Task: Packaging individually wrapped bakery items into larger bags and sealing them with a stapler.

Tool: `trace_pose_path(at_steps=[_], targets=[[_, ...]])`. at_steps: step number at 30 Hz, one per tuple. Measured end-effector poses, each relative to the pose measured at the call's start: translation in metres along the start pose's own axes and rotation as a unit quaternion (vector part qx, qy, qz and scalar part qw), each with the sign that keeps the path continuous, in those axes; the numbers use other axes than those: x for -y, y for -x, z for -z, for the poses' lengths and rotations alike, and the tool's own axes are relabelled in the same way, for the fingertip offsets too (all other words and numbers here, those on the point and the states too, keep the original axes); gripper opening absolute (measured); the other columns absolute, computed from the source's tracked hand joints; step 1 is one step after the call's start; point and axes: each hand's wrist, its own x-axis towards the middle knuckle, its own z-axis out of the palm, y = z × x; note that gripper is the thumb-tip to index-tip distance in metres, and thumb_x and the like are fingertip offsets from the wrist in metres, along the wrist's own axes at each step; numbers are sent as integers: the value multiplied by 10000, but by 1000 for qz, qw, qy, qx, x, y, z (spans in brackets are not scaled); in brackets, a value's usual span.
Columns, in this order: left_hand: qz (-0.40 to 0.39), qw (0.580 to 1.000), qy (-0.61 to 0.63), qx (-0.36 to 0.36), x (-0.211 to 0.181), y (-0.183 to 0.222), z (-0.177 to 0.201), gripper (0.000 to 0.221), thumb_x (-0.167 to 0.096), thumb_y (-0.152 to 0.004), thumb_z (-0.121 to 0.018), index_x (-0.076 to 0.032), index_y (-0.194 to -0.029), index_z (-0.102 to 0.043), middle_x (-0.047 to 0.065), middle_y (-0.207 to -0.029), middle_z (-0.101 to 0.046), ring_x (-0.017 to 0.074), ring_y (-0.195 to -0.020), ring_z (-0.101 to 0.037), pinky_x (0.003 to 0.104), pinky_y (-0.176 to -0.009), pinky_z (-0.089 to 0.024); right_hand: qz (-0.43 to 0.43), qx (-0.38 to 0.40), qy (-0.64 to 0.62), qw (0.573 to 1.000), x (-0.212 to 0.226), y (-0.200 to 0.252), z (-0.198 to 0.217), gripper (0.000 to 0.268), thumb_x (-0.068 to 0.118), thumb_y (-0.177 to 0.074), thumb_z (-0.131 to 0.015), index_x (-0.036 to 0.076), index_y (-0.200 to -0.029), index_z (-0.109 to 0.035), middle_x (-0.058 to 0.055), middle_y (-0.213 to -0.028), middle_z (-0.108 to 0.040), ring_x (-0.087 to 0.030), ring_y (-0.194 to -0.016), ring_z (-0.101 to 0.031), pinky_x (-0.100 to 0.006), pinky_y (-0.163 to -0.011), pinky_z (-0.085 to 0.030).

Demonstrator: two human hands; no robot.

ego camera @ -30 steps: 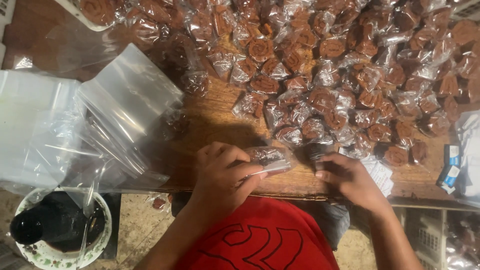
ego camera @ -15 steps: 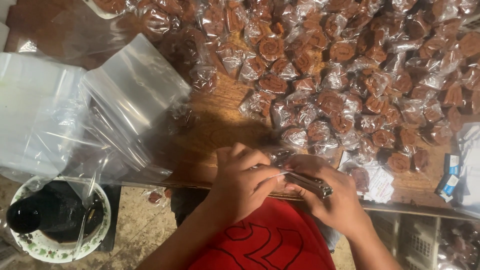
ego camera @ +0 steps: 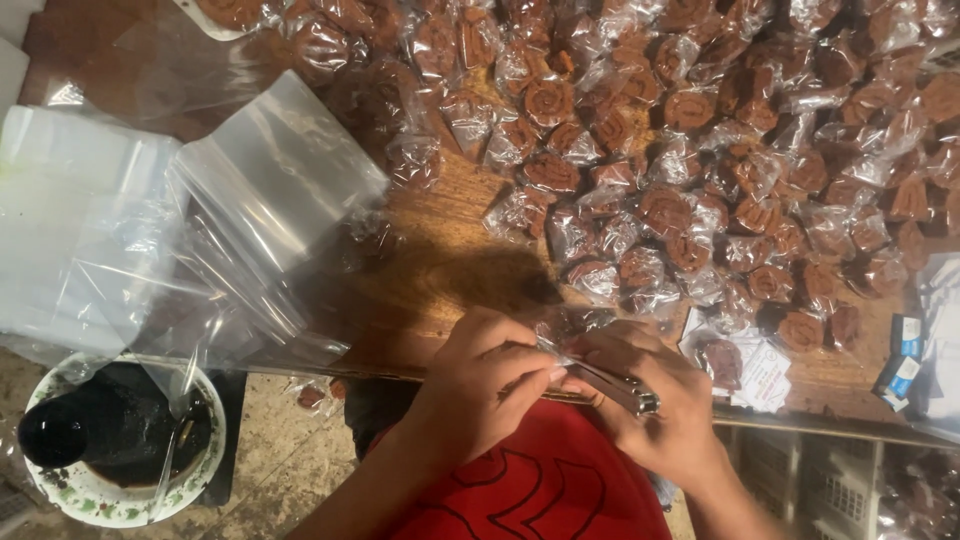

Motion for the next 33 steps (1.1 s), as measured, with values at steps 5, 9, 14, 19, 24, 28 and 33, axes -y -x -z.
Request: trace_pose_path(at_steps=[5,9,14,19,24,28,33], targets=[[100,989,87,73,11,-2,-6,604,-307,-812,-829,-79,-1310,-574,152,-1435,-531,345,-1370,-482,579,-1184,-376,-108,-60,-296,947,-20,25,-2,342,142,-899,-733,96,-1197,-573,-133,-1193,-695,-295,-1146,-714,-476,-1072,-597],[127,984,98,73,39,3,-24,789,26,-720,-895,42,-1398,-492,210,-1401,-589,305,-1241,-646,313,-1058,-603,-307,-194,-267,893,-50,44,9,351,242,-831,-739,49,-1098,-619,-116,-1116,-710,-244,-926,-726,-378,-859,-629],[362,897,231,-101,83,49,-70,716,-88,-641,-957,-24,-1259,-599,189,-1134,-711,345,-1071,-695,515,-964,-550,-456,63,3,888,-60,56,-14,335,176,-670,-881,-44,-890,-756,-283,-808,-754,-480,-800,-731,-537,-737,-541],[491,822,242,-159,42,-2,-60,594,-113,-673,-926,-9,-1185,-643,106,-1067,-668,206,-986,-611,404,-919,-532,-381,-161,-14,910,-64,50,-2,292,222,-831,-800,21,-1017,-699,-218,-983,-729,-416,-913,-707,-525,-796,-550],[595,744,260,-154,-12,-38,-62,732,-393,-765,-834,87,-1274,-620,227,-1175,-628,274,-1103,-603,480,-1033,-445,-351,-26,-316,881,-61,51,-8,1198,539,-538,-916,52,-1505,-403,-307,-1343,-622,-477,-1309,-525,-629,-1091,-372],[548,822,127,94,-17,-37,-61,679,-603,-933,-449,-31,-1247,-635,182,-1127,-686,295,-1091,-666,455,-979,-473,-476,-154,-376,780,-50,36,-5,870,157,-619,-851,76,-1425,-532,-151,-1380,-618,-306,-1233,-622,-450,-1020,-529],[217,943,142,208,-34,-39,-55,679,-328,-982,-559,-82,-1562,-305,166,-1579,-454,311,-1450,-445,472,-1171,-358,-424,-239,-525,698,-109,82,21,921,187,-785,-731,71,-1578,-277,-221,-1181,-672,-344,-973,-684,-349,-705,-581]])
